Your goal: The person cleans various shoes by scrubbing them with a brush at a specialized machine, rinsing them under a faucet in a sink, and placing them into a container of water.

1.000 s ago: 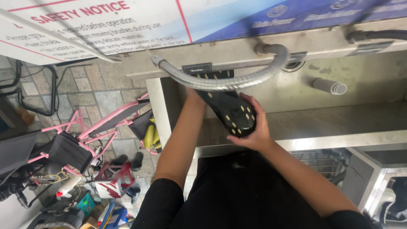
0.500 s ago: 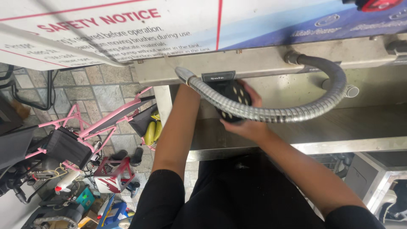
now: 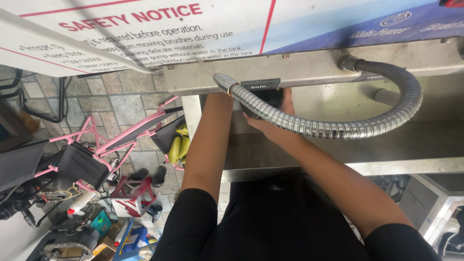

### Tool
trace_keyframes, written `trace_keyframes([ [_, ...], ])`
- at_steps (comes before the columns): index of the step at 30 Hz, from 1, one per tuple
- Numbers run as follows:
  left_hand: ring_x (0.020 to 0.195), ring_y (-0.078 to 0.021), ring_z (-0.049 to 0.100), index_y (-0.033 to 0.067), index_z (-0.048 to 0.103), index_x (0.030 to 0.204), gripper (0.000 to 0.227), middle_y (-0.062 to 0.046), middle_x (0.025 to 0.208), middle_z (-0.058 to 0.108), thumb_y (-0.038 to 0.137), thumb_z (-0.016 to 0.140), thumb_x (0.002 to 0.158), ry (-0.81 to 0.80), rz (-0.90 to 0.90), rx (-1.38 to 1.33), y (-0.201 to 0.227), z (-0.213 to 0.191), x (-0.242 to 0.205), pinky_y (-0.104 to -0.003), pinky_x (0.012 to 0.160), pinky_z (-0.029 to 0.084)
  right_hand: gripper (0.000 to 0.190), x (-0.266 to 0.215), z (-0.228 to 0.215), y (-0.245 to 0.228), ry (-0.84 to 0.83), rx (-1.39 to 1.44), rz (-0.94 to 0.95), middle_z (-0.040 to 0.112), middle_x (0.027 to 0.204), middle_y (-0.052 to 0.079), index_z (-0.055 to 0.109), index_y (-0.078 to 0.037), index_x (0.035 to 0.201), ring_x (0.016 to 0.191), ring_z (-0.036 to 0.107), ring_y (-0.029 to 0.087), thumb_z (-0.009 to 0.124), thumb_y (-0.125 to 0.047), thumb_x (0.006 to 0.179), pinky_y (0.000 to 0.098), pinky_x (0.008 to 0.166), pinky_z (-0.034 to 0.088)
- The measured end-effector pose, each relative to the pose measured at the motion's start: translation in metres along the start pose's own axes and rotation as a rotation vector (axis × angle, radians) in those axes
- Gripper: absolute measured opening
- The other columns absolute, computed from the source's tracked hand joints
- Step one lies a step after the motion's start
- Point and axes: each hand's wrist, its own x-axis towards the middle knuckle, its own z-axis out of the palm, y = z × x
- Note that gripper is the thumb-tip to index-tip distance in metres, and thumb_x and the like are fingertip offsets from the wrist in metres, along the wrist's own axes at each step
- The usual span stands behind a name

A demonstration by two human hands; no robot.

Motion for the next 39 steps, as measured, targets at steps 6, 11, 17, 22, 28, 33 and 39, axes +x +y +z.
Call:
trace_keyframes([
  [6, 0.131, -0.0322, 0.054, -0.0026, 0.045, 0.148, 0.068, -0.021, 0.147, 0.053, 0.050, 0.027, 0.109, 0.114, 0.136, 0.019, -0.017, 0.014, 0.006, -0.042, 0.114, 0.042, 0.085, 0.039, 0.024, -0.009, 0.126, 0.148, 0.228, 0.058, 0.134, 0.022, 0.040, 0.004, 0.137, 0.122, 0.065, 0.026, 0.094, -0.019, 0.075, 0.0346, 0.100, 0.061],
  [11, 0.132, -0.0319, 0.054, -0.0046, 0.045, 0.148, 0.068, -0.022, 0.147, 0.053, 0.048, 0.026, 0.110, 0.243, 0.244, 0.050, -0.032, 0.009, 0.000, -0.040, 0.115, 0.041, 0.091, 0.058, 0.029, -0.018, 0.149, 0.254, 0.336, 0.056, 0.137, 0.021, 0.036, 0.004, 0.141, 0.126, 0.061, 0.027, 0.094, -0.019, 0.075, 0.0370, 0.103, 0.056],
  [17, 0.136, -0.0296, 0.051, -0.0054, 0.045, 0.149, 0.067, -0.021, 0.151, 0.050, 0.046, 0.026, 0.111, 0.403, 0.505, 0.044, -0.031, 0.008, 0.012, -0.038, 0.118, 0.037, 0.098, 0.057, 0.028, -0.027, 0.093, 0.253, 0.310, 0.055, 0.140, 0.021, 0.030, 0.004, 0.145, 0.130, 0.057, 0.028, 0.094, -0.020, 0.075, 0.0399, 0.107, 0.051],
  [22, 0.128, -0.0312, 0.057, -0.0018, 0.049, 0.144, 0.065, -0.020, 0.142, 0.056, 0.049, 0.032, 0.106, 0.281, 0.298, 0.041, -0.023, 0.007, 0.009, -0.042, 0.113, 0.042, 0.112, 0.005, 0.002, -0.019, 0.007, -0.075, -0.061, 0.049, 0.146, 0.020, 0.017, 0.004, 0.154, 0.139, 0.049, 0.029, 0.096, -0.018, 0.077, 0.0422, 0.117, 0.043],
  [28, 0.117, -0.0330, 0.064, 0.0006, 0.056, 0.136, 0.067, -0.019, 0.131, 0.064, 0.056, 0.040, 0.101, -0.134, -0.174, -0.053, -0.005, 0.032, -0.086, -0.047, 0.105, 0.048, 0.111, -0.034, -0.068, 0.012, -0.123, -0.067, -0.246, 0.042, 0.152, 0.017, 0.026, -0.003, 0.157, 0.144, 0.045, 0.027, 0.094, -0.008, 0.069, 0.0418, 0.122, 0.043],
  [33, 0.109, -0.0345, 0.069, 0.0026, 0.062, 0.129, 0.069, -0.019, 0.121, 0.071, 0.062, 0.047, 0.097, -0.425, -0.398, -0.103, 0.001, 0.033, -0.168, -0.051, 0.099, 0.054, 0.104, -0.079, -0.128, 0.013, -0.218, -0.074, -0.118, 0.054, 0.142, 0.012, 0.034, -0.007, 0.153, 0.131, 0.057, 0.027, 0.091, -0.008, 0.066, 0.0391, 0.113, 0.049],
  [39, 0.134, -0.0231, 0.047, 0.0126, 0.041, 0.145, 0.065, -0.006, 0.147, 0.048, 0.041, 0.072, 0.095, -0.197, -0.333, 0.488, -0.031, 0.041, -0.175, -0.048, 0.114, 0.039, 0.087, -0.111, -0.170, -0.020, -0.266, -0.914, -0.380, 0.049, 0.145, 0.019, 0.064, -0.038, 0.129, 0.125, 0.057, 0.037, 0.084, 0.011, 0.059, 0.0411, 0.105, 0.053],
])
